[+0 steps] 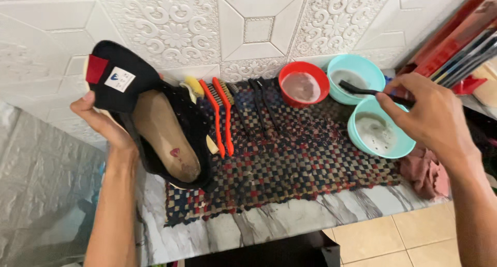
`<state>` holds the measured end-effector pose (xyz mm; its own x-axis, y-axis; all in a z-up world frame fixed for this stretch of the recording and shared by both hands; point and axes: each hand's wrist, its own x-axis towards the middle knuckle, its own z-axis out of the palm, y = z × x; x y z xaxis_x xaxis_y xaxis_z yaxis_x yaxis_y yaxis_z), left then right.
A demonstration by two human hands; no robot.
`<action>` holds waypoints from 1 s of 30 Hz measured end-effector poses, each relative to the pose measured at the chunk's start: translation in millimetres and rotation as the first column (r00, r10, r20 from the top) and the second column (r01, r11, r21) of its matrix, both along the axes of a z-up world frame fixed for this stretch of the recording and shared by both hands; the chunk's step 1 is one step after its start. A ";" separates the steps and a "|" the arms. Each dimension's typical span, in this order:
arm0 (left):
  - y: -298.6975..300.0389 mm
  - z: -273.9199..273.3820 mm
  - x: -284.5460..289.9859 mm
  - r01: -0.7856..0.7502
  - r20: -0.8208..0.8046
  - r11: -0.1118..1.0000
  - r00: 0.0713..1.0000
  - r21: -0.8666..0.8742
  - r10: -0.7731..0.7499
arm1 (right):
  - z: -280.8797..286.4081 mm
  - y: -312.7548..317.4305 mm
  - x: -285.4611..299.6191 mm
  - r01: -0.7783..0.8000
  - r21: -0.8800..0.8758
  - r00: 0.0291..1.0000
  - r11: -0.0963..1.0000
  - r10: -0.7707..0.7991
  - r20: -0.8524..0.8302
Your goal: The person cleans the inside of a black slip-on shoe using a small brush dipped in soapy water from a bowl. After scrubbing the interior, the person uses a pink cloth to wipe the inside of the shoe.
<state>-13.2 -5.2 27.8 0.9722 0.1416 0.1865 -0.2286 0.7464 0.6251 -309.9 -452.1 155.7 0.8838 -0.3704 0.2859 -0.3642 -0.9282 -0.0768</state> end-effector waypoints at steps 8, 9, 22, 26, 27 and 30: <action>-13.6 37.7 -26.3 0.177 0.023 0.984 0.984 -0.005 -0.176 | -44.7 -38.2 -63.7 0.200 -0.078 0.947 0.977 -0.213 -0.240; -11.3 39.1 -26.6 0.181 0.023 0.983 0.983 0.002 -0.181 | -54.6 -44.4 -66.7 0.192 -0.162 0.959 0.968 -0.220 -0.180; -1.6 -0.6 -3.8 0.077 -0.077 0.995 0.994 -0.059 -0.081 | -33.4 101.7 -20.0 0.282 0.168 0.874 0.945 -0.180 -0.451; -4.3 0.0 -4.7 0.023 -0.063 0.997 0.998 -0.073 -0.028 | -62.0 194.3 21.6 -0.758 -0.048 0.652 0.650 0.758 -0.021; -5.1 3.2 -7.1 0.036 -0.060 0.997 0.997 -0.069 -0.040 | -70.3 219.9 34.5 -0.776 -0.098 0.627 0.622 0.778 -0.025; 0.3 -2.9 -4.4 0.123 -0.032 0.987 0.991 -0.099 -0.127 | -105.3 270.1 104.6 -0.701 0.028 0.713 0.713 0.698 0.068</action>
<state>-17.6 -4.9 24.8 0.9895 0.0338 0.1405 -0.1070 0.8247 0.5553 -205.3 -182.0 50.4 0.8812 0.3338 0.3346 0.3934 -0.9104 -0.1278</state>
